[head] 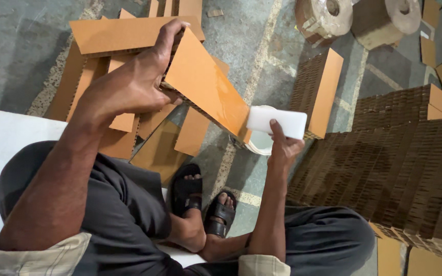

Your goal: The person applies adhesive to cardboard strips using a sponge and then assembles them into a honeycomb structure.

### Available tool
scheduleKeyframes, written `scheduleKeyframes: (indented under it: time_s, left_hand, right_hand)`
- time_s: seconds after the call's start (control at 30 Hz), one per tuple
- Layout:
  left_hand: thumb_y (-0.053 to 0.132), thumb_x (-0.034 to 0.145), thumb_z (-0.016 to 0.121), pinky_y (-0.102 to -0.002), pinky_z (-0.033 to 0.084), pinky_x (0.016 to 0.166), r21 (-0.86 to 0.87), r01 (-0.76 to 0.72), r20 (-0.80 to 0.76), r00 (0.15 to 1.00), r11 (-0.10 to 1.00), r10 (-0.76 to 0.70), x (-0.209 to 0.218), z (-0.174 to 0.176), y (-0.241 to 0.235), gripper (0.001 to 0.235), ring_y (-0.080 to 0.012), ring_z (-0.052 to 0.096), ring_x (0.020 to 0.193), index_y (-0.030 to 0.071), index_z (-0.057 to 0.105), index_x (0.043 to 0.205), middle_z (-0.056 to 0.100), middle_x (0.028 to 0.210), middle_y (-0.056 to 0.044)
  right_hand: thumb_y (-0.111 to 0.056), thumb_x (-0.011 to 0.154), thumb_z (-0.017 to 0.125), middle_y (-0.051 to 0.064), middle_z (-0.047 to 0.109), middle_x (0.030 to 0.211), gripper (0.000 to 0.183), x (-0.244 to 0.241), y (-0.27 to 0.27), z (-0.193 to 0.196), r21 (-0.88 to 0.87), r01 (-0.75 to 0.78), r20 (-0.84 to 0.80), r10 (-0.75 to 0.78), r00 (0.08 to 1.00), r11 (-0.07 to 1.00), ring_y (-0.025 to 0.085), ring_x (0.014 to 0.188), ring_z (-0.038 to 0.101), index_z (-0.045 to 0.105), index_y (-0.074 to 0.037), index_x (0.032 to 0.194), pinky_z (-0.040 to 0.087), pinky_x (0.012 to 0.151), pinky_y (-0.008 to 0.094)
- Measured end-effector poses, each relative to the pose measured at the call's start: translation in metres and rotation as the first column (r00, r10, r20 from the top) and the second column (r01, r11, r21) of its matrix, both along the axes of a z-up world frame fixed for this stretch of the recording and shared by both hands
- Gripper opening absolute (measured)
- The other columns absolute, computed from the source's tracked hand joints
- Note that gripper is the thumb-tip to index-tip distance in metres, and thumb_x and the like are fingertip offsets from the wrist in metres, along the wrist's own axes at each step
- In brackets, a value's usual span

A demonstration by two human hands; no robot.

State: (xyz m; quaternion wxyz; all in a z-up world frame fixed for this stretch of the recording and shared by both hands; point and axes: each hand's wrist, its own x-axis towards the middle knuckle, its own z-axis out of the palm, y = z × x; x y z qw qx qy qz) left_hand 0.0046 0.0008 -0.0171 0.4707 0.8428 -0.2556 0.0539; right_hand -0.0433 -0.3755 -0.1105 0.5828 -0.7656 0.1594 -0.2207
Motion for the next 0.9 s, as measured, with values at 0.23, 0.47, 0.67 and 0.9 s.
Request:
scheduleKeyframes:
  time_s: [0.23,0.47,0.67,0.9]
  left_hand:
    - [0.007,0.079,0.087,-0.042,0.049,0.105,-0.017,0.013,-0.091,0.996,1.0,-0.014,0.0,-0.004,0.0,0.109,-0.0319,0.06,0.129,0.009,0.014,0.159,0.059,0.135,-0.021]
    - [0.006,0.074,0.09,-0.043,0.049,0.105,-0.034,0.029,-0.027,0.999,0.999,-0.03,0.0,-0.007,0.001,0.114,-0.0331,0.058,0.132,0.008,0.014,0.159,0.056,0.14,-0.024]
    - [0.005,0.076,0.087,-0.044,0.054,0.094,0.029,-0.002,-0.131,0.991,1.0,0.006,0.001,-0.01,0.004,0.116,-0.0339,0.064,0.122,0.008,0.008,0.162,0.059,0.137,-0.024]
    - [0.004,0.077,0.087,-0.045,0.054,0.09,0.08,-0.033,-0.159,0.986,0.996,0.045,0.003,-0.007,0.004,0.114,-0.0335,0.068,0.115,0.008,0.009,0.16,0.067,0.121,-0.025]
  right_hand:
    - [-0.018,0.08,0.086,0.012,0.076,0.087,0.032,0.009,0.034,0.037,0.084,-0.126,-0.018,0.128,0.992,0.988,0.02,0.075,0.07,0.076,0.005,0.1,0.055,0.067,0.033]
    - [-0.023,0.071,0.092,0.007,0.076,0.095,0.044,-0.039,0.019,0.027,-0.289,-0.126,-0.178,0.076,0.981,0.949,0.016,0.084,0.072,0.076,0.004,0.102,0.059,0.076,0.032]
    - [-0.016,0.078,0.09,0.004,0.078,0.093,0.037,-0.069,-0.024,-0.005,-0.255,-0.158,-0.239,0.096,0.966,0.954,0.011,0.082,0.07,0.077,0.002,0.107,0.056,0.074,0.028]
    - [-0.011,0.077,0.088,0.007,0.076,0.097,0.035,-0.066,-0.021,0.033,-0.398,-0.233,-0.177,0.175,0.969,0.887,0.013,0.085,0.07,0.076,0.003,0.106,0.057,0.076,0.029]
